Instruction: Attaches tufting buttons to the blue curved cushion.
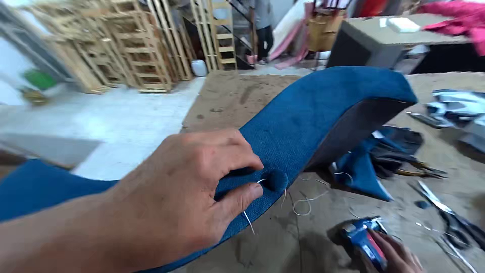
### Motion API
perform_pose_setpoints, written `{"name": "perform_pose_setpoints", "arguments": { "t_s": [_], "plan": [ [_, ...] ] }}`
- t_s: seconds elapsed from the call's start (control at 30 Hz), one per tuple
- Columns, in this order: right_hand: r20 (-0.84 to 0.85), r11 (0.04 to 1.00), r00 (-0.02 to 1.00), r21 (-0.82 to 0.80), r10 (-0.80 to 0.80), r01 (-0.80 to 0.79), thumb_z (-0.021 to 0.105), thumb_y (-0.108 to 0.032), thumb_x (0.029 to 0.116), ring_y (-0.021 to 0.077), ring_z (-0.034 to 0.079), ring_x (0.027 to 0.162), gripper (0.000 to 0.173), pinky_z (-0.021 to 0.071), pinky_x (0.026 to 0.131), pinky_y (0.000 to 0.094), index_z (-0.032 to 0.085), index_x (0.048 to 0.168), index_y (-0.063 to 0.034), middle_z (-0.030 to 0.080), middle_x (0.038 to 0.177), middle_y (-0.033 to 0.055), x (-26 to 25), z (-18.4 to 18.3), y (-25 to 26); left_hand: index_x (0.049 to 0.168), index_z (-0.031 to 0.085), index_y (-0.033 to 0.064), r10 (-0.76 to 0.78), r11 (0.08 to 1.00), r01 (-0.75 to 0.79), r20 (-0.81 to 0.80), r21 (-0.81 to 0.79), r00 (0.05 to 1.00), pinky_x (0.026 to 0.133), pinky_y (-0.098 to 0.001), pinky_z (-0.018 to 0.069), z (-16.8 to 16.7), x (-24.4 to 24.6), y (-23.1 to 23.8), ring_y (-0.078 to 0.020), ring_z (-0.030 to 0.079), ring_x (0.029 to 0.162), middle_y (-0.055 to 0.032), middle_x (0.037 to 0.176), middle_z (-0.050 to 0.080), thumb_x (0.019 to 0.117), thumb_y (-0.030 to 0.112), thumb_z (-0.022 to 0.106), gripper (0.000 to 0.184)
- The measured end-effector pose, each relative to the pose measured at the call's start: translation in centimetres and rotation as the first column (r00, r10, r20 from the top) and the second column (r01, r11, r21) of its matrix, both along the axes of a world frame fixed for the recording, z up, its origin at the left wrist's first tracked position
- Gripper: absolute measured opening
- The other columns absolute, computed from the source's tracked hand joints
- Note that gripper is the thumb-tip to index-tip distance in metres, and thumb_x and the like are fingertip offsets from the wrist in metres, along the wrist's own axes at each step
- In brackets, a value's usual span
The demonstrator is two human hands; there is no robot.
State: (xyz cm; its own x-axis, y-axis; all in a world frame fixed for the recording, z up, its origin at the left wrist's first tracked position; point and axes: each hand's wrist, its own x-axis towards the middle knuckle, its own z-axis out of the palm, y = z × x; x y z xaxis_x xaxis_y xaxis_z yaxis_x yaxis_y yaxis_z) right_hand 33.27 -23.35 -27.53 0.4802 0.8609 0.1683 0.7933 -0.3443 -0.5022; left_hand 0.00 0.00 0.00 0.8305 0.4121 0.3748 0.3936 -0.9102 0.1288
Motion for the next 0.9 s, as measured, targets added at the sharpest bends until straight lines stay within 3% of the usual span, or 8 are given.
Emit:
{"name": "perform_pose_setpoints", "arguments": {
  "t_s": [0.13, 0.27, 0.37, 0.5, 0.67, 0.77, 0.83, 0.9],
  "plan": [
    [-0.342, 0.789, 0.802, 0.566, 0.49, -0.241, 0.068, -0.035, 0.0988, 0.0154, 0.067, 0.112, 0.039, 0.0598, 0.092, 0.0382, 0.065, 0.123, -0.0046, 0.068, 0.121, 0.0106, -8.5, 11.1, 7.5, 0.111, 0.078, 0.0255, 0.22, 0.972, -0.218, -0.011, 0.085, 0.975, 0.078, -0.0219, 0.0539, -0.2, 1.4, -3.4, 0.0006, 0.061, 0.1, 0.0123, 0.108, 0.066, 0.0918, 0.056, 0.062, 0.039],
    [-0.236, 0.734, 0.855, 0.643, 0.463, -0.22, 0.064, -0.052, 0.0973, 0.0117, 0.07, 0.091, 0.047, 0.0624, 0.079, 0.0357, 0.065, 0.11, -0.0063, 0.069, 0.098, 0.0036, -13.8, 13.1, 12.2, 0.105, 0.08, 0.0252, 0.283, 0.947, -0.285, 0.039, 0.146, 0.958, 0.072, -0.0221, 0.0543, -1.1, 1.8, -5.4, -0.0013, 0.063, 0.094, 0.01, 0.103, 0.067, 0.0888, 0.053, 0.065, 0.036],
    [-0.121, 0.685, 0.863, 0.666, 0.491, -0.296, 0.056, -0.038, 0.1046, 0.0067, 0.065, 0.07, 0.035, 0.0563, 0.061, 0.0259, 0.068, 0.091, -0.0083, 0.065, 0.08, 0.0003, -14.4, 12.9, 13.2, 0.092, 0.081, 0.0301, 0.264, 0.954, -0.275, 0.097, 0.121, 0.96, 0.07, -0.0202, 0.0529, -1.6, 1.5, -5.5, 0.0009, 0.062, 0.09, 0.0151, 0.094, 0.065, 0.0884, 0.046, 0.067, 0.022],
    [-0.202, 0.653, 0.765, 0.675, 0.612, -0.344, 0.052, -0.031, 0.1067, 0.005, 0.063, 0.072, 0.033, 0.0556, 0.064, 0.0248, 0.071, 0.089, -0.0096, 0.066, 0.079, -0.0025, -13.4, 13.0, 13.1, 0.077, 0.073, 0.0329, 0.275, 0.959, -0.277, 0.044, 0.053, 0.96, 0.066, -0.0197, 0.0485, -0.9, 2.0, -4.8, 0.0023, 0.058, 0.082, 0.0196, 0.079, 0.059, 0.0856, 0.039, 0.066, 0.013],
    [-0.434, 0.511, 0.346, 0.843, 0.832, -0.169, 0.054, -0.039, 0.1062, 0.0127, 0.068, 0.089, 0.035, 0.0595, 0.075, 0.0301, 0.072, 0.088, -0.0149, 0.069, 0.1, 0.0029, -10.5, 12.9, 13.0, 0.087, 0.068, 0.0245, 0.292, 0.955, -0.285, -0.115, 0.077, 0.949, 0.067, -0.0239, 0.0516, 0.0, 1.7, -3.7, -0.0047, 0.059, 0.082, 0.0109, 0.084, 0.058, 0.0965, 0.034, 0.056, 0.018],
    [-0.46, 0.474, -0.146, 0.876, 0.876, 0.09, 0.057, -0.042, 0.1022, 0.0106, 0.068, 0.081, 0.033, 0.0553, 0.064, 0.025, 0.074, 0.086, -0.0188, 0.072, 0.113, 0.0036, -10.1, 14.0, 13.3, 0.084, 0.068, 0.0261, 0.351, 0.935, -0.348, -0.033, 0.065, 0.936, 0.067, -0.0232, 0.0485, -0.8, 1.5, -3.8, -0.003, 0.056, 0.081, 0.013, 0.082, 0.056, 0.0937, 0.034, 0.057, 0.016],
    [-0.383, 0.464, -0.378, 0.873, 0.843, 0.151, 0.054, -0.039, 0.1043, 0.0144, 0.071, 0.074, 0.034, 0.0583, 0.062, 0.0269, 0.073, 0.093, -0.0133, 0.075, 0.098, 0.0073, -10.0, 14.6, 13.9, 0.083, 0.067, 0.0259, 0.366, 0.924, -0.368, 0.038, 0.103, 0.93, 0.066, -0.0219, 0.0473, -1.6, 1.6, -4.1, -0.0026, 0.056, 0.082, 0.0134, 0.082, 0.056, 0.0932, 0.033, 0.056, 0.017],
    [-0.433, 0.514, -0.364, 0.842, 0.825, 0.164, 0.057, -0.034, 0.1043, 0.0119, 0.067, 0.064, 0.032, 0.0562, 0.056, 0.0246, 0.069, 0.087, -0.01, 0.068, 0.076, 0.0046, -9.8, 14.4, 14.7, 0.083, 0.068, 0.0236, 0.361, 0.918, -0.372, 0.099, 0.135, 0.927, 0.067, -0.0233, 0.0472, -2.2, 1.6, -4.3, -0.0046, 0.057, 0.084, 0.0115, 0.084, 0.057, 0.0945, 0.031, 0.055, 0.019]
  ]
}}
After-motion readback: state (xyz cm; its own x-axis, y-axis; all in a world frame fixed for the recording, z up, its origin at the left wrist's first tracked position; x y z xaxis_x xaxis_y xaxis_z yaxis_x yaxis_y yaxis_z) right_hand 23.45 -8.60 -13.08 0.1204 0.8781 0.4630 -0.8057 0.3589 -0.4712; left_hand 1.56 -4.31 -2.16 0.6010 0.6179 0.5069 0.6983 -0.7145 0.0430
